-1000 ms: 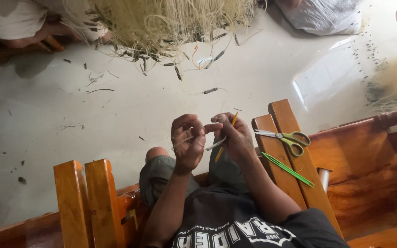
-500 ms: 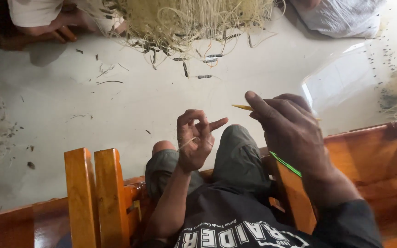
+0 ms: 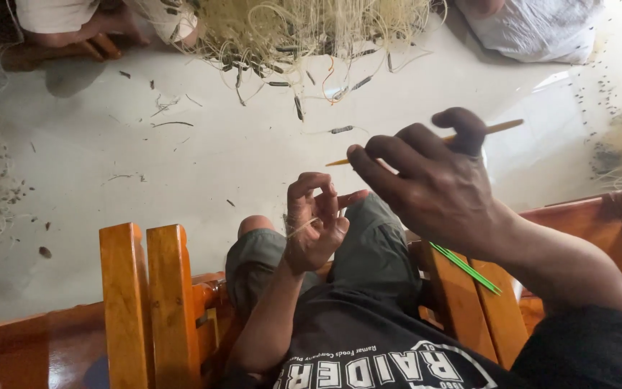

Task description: Repairing a fishing net using a yellow shuttle and scissors to weave and knot the mesh.

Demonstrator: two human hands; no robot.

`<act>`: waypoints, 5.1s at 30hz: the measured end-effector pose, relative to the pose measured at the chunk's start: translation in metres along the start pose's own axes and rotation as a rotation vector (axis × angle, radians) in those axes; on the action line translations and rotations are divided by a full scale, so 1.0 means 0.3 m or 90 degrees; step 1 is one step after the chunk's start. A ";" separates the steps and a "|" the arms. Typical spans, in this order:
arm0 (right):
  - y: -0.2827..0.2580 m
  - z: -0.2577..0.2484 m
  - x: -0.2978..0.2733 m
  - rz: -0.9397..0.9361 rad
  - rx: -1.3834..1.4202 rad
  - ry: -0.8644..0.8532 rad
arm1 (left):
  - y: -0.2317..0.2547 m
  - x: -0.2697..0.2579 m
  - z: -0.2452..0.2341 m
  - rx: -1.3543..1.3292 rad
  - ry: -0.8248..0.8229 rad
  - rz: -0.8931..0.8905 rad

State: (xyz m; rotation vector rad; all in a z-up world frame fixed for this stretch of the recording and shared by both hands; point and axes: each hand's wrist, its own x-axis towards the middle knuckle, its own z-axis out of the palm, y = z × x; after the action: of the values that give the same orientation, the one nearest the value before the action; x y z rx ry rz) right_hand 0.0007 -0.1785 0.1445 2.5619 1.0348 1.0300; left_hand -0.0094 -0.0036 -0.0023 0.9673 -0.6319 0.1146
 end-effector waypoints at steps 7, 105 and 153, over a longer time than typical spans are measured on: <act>0.031 0.020 0.015 -0.203 0.147 -0.039 | -0.056 -0.035 -0.039 -0.115 -0.044 -0.030; -0.521 0.230 -0.266 0.021 0.817 -0.004 | -0.033 -0.002 -0.205 -0.089 0.104 0.030; -0.579 0.417 -0.341 0.142 0.879 -0.087 | -0.068 -0.072 -0.285 -0.106 -0.013 0.052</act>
State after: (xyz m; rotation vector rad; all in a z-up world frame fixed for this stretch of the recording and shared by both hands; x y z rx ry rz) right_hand -0.0615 -0.1094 -0.0738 3.7183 1.8734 -0.0039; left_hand 0.0189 0.0565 -0.0636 0.7824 -0.6890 0.1226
